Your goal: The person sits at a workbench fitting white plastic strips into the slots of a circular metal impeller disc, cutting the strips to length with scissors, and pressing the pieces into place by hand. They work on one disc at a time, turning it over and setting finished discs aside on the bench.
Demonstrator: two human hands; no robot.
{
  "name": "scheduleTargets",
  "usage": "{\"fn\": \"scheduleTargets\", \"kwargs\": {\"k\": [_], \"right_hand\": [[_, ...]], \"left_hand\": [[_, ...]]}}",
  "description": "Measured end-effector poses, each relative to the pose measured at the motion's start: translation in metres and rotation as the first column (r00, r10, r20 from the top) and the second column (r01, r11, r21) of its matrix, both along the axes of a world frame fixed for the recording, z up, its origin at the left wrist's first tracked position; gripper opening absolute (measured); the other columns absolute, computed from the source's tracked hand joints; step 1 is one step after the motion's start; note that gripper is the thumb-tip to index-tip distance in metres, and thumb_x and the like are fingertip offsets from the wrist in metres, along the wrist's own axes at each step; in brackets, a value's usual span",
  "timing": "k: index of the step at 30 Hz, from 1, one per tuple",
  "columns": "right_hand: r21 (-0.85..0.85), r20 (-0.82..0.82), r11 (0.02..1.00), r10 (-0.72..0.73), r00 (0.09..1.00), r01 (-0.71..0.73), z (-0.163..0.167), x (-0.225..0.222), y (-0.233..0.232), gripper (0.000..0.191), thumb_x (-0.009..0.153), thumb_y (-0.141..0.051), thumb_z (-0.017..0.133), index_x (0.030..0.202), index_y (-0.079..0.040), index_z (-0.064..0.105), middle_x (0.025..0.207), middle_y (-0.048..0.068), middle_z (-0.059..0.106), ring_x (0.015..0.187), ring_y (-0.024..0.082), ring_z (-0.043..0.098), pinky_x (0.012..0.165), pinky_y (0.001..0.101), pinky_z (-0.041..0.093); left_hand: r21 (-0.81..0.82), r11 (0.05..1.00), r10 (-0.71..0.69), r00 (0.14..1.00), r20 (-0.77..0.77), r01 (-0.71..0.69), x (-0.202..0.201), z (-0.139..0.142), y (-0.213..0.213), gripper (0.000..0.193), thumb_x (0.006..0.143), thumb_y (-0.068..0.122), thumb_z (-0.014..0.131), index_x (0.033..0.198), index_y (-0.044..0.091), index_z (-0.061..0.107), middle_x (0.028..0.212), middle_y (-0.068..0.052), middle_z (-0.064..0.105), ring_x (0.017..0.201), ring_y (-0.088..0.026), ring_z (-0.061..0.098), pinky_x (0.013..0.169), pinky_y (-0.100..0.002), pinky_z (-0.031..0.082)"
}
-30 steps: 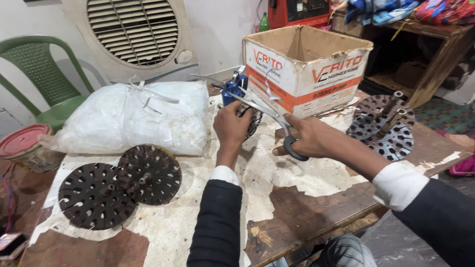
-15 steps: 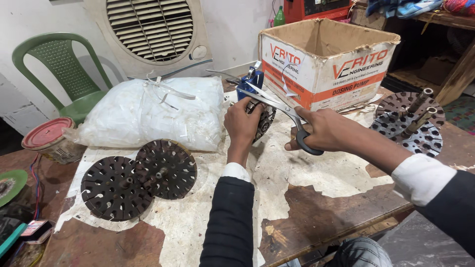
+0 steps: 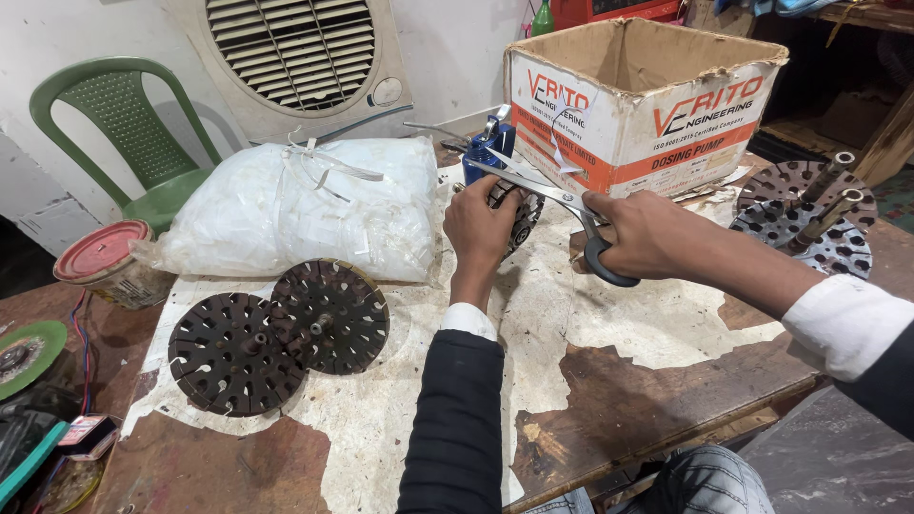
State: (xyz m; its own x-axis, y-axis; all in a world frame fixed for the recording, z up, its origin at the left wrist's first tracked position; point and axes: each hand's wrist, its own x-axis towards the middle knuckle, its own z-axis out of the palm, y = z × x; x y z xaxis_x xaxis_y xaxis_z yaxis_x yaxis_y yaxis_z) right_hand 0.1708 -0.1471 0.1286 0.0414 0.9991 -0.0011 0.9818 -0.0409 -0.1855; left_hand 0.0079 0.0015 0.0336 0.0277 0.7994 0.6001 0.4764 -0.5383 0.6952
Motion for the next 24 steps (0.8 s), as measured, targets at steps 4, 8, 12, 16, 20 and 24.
{"fn": "scheduleTargets", "kwargs": {"k": [4, 8, 12, 16, 20, 24], "right_hand": [[-0.035, 0.008, 0.999, 0.011, 1.000, -0.011, 0.005, -0.005, -0.003, 0.100, 0.071, -0.064, 0.073, 0.144, -0.002, 0.045, 0.076, 0.032, 0.071, 0.082, 0.046, 0.074, 0.079, 0.0520, 0.057], [-0.062, 0.050, 0.998, -0.002, 0.999, 0.005, 0.010, -0.010, -0.002, 0.099, 0.072, -0.065, 0.073, 0.145, -0.003, 0.046, 0.077, 0.032, 0.071, 0.082, 0.046, 0.074, 0.079, 0.0527, 0.056], [0.016, 0.067, 0.999, 0.046, 0.997, -0.047, 0.016, -0.006, 0.004, 0.098, 0.069, -0.062, 0.075, 0.144, -0.005, 0.049, 0.074, 0.030, 0.071, 0.078, 0.043, 0.074, 0.076, 0.0515, 0.057], [-0.012, 0.095, 1.000, 0.012, 0.995, -0.011, 0.015, -0.001, 0.006, 0.092, 0.073, -0.064, 0.074, 0.145, -0.009, 0.053, 0.072, 0.030, 0.070, 0.075, 0.043, 0.074, 0.074, 0.0531, 0.056], [0.016, 0.089, 0.998, 0.066, 0.994, -0.068, 0.011, 0.001, 0.009, 0.100, 0.069, -0.066, 0.074, 0.146, -0.007, 0.050, 0.071, 0.029, 0.070, 0.074, 0.042, 0.074, 0.073, 0.0524, 0.056], [-0.036, 0.094, 0.998, 0.044, 0.995, -0.041, 0.008, -0.003, 0.016, 0.114, 0.064, -0.069, 0.079, 0.149, -0.003, 0.041, 0.073, 0.026, 0.072, 0.076, 0.040, 0.076, 0.073, 0.0499, 0.059]], "left_hand": [[-0.005, 1.000, 0.015, 1.000, 0.005, -0.015, 0.001, 0.001, 0.000, 0.032, 0.079, 0.038, 0.080, 0.102, 0.016, 0.080, 0.088, -0.007, 0.079, 0.082, -0.027, 0.075, 0.076, -0.042, 0.056], [-0.073, 0.997, 0.041, 0.999, 0.009, -0.040, 0.000, 0.000, 0.002, 0.035, 0.076, 0.041, 0.082, 0.101, 0.016, 0.081, 0.085, -0.008, 0.079, 0.081, -0.028, 0.075, 0.074, -0.042, 0.055], [-0.026, 0.998, 0.052, 0.998, 0.039, -0.051, -0.001, -0.002, 0.004, 0.038, 0.076, 0.043, 0.082, 0.102, 0.015, 0.081, 0.084, -0.009, 0.078, 0.080, -0.029, 0.075, 0.073, -0.043, 0.055], [-0.063, 0.997, 0.056, 0.997, 0.046, -0.053, -0.001, -0.006, 0.006, 0.041, 0.076, 0.048, 0.081, 0.102, 0.015, 0.081, 0.079, -0.011, 0.076, 0.077, -0.031, 0.073, 0.072, -0.045, 0.053], [-0.014, 0.996, 0.085, 0.996, 0.036, -0.084, 0.000, -0.007, 0.008, 0.043, 0.075, 0.049, 0.082, 0.102, 0.014, 0.081, 0.079, -0.012, 0.076, 0.078, -0.033, 0.072, 0.072, -0.046, 0.052], [-0.005, 0.996, 0.088, 0.995, 0.035, -0.088, 0.001, -0.008, 0.007, 0.045, 0.075, 0.049, 0.082, 0.103, 0.014, 0.080, 0.081, -0.013, 0.076, 0.079, -0.033, 0.072, 0.072, -0.046, 0.052]]}}
